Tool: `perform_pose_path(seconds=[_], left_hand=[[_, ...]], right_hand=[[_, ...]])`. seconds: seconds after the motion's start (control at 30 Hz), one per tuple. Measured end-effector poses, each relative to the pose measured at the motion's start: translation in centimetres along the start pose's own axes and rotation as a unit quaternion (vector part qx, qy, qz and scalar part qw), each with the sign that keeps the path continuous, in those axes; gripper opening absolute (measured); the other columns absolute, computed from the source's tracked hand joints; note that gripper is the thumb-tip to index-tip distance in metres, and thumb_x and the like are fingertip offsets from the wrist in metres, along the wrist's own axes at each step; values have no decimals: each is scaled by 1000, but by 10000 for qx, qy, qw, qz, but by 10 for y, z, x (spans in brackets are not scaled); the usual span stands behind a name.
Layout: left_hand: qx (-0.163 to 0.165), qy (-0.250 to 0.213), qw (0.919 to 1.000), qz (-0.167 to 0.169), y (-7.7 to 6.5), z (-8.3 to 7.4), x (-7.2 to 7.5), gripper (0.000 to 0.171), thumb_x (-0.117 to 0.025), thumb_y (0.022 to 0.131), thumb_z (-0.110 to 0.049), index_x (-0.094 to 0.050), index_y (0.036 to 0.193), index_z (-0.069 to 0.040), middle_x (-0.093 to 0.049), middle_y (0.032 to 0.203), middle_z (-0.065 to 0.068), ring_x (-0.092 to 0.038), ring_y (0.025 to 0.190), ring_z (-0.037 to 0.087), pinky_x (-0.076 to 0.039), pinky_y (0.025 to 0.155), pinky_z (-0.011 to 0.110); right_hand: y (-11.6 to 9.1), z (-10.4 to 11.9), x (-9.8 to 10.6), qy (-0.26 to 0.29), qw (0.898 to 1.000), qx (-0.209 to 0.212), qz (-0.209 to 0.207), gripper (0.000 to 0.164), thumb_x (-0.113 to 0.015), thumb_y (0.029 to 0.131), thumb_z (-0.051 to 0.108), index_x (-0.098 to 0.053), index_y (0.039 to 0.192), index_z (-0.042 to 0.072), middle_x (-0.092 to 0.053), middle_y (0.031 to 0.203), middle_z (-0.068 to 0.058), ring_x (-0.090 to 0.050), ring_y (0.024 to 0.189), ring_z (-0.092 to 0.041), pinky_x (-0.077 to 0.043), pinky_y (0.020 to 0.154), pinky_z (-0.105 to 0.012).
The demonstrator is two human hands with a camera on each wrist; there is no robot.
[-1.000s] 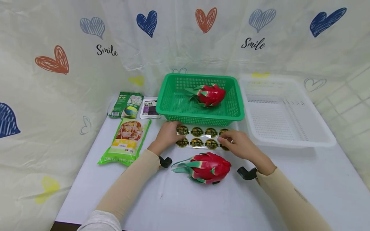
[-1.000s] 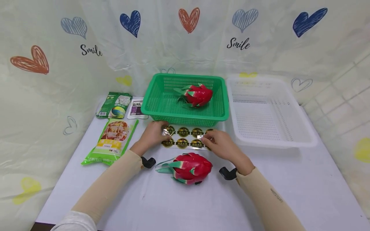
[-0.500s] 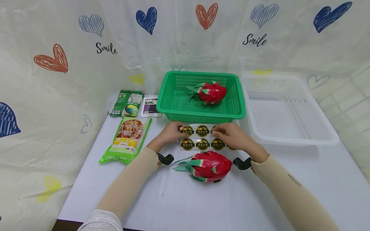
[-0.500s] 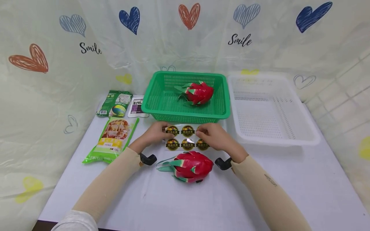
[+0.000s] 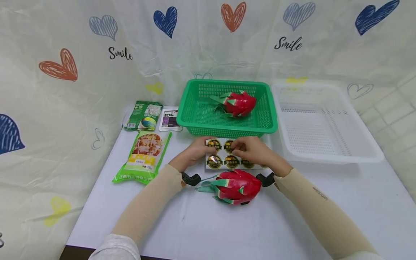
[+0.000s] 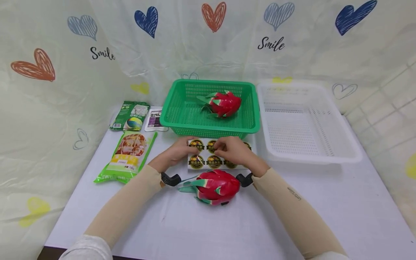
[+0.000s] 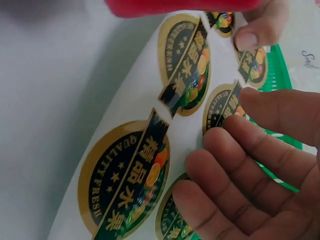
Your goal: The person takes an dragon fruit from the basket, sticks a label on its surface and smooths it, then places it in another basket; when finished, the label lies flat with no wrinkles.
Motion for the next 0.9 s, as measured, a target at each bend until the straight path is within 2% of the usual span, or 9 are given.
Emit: perform_pose_path(seconds=[0.13,0.23,0.37,0.6,0.8,0.9], left_hand=[[207,-407,9989,-60,2,5,-5,35,-69,98,-16,-65,131,-7,-72,120,12,-70,95,14,-57,82,24],[249,-573,9980,-42,2,5,-8,34,-68,102,-22,-65,131,-7,-73,123,13,-72,100,17,-58,83,25],[177,-509,9985,-75,2,3,-9,37,-68,101,-22,-64,134,-5,-73,125,16,-74,102,20,-59,84,26],[137,-422,9987,-250,2,1,-8,32,-75,93,-15,-69,124,-6,-75,114,11,-73,94,17,-59,81,27],[59,-347,9990,-281,3,-2,-12,30,-72,96,-24,-73,120,-5,-77,110,9,-75,101,23,-59,82,26],[1,-237,9994,-234,4,-2,-13,31,-71,98,-26,-73,120,-4,-77,109,10,-75,95,21,-58,80,25]], right_hand=[[2,0,-2,-83,10000,-9,40,17,-75,95,9,-74,110,3,-75,96,-8,-70,83,-15,-59,80,-35],[2,-1,-2,-136,9999,-53,45,19,-76,94,9,-74,112,2,-75,97,-8,-70,85,-16,-59,80,-35],[2,-2,3,-182,9998,-38,-119,19,-75,95,8,-74,113,3,-75,98,-9,-69,85,-17,-58,76,-33],[3,7,9,-346,9980,344,-414,27,-74,95,6,-74,123,5,-74,97,-9,-69,79,-17,-57,73,-31],[3,12,8,-560,9951,641,-498,31,-78,92,6,-75,123,7,-75,96,-7,-68,79,-16,-58,74,-32],[2,14,8,-749,9928,758,-555,31,-80,91,7,-77,121,8,-73,96,-7,-67,81,-17,-58,74,-35]])
Point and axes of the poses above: each hand's wrist, its own y-axis towards the middle knuckle, its own x-axis out of the back of the hand, z = x × y, the point moved 7 cm from there along y, towards the middle knuckle
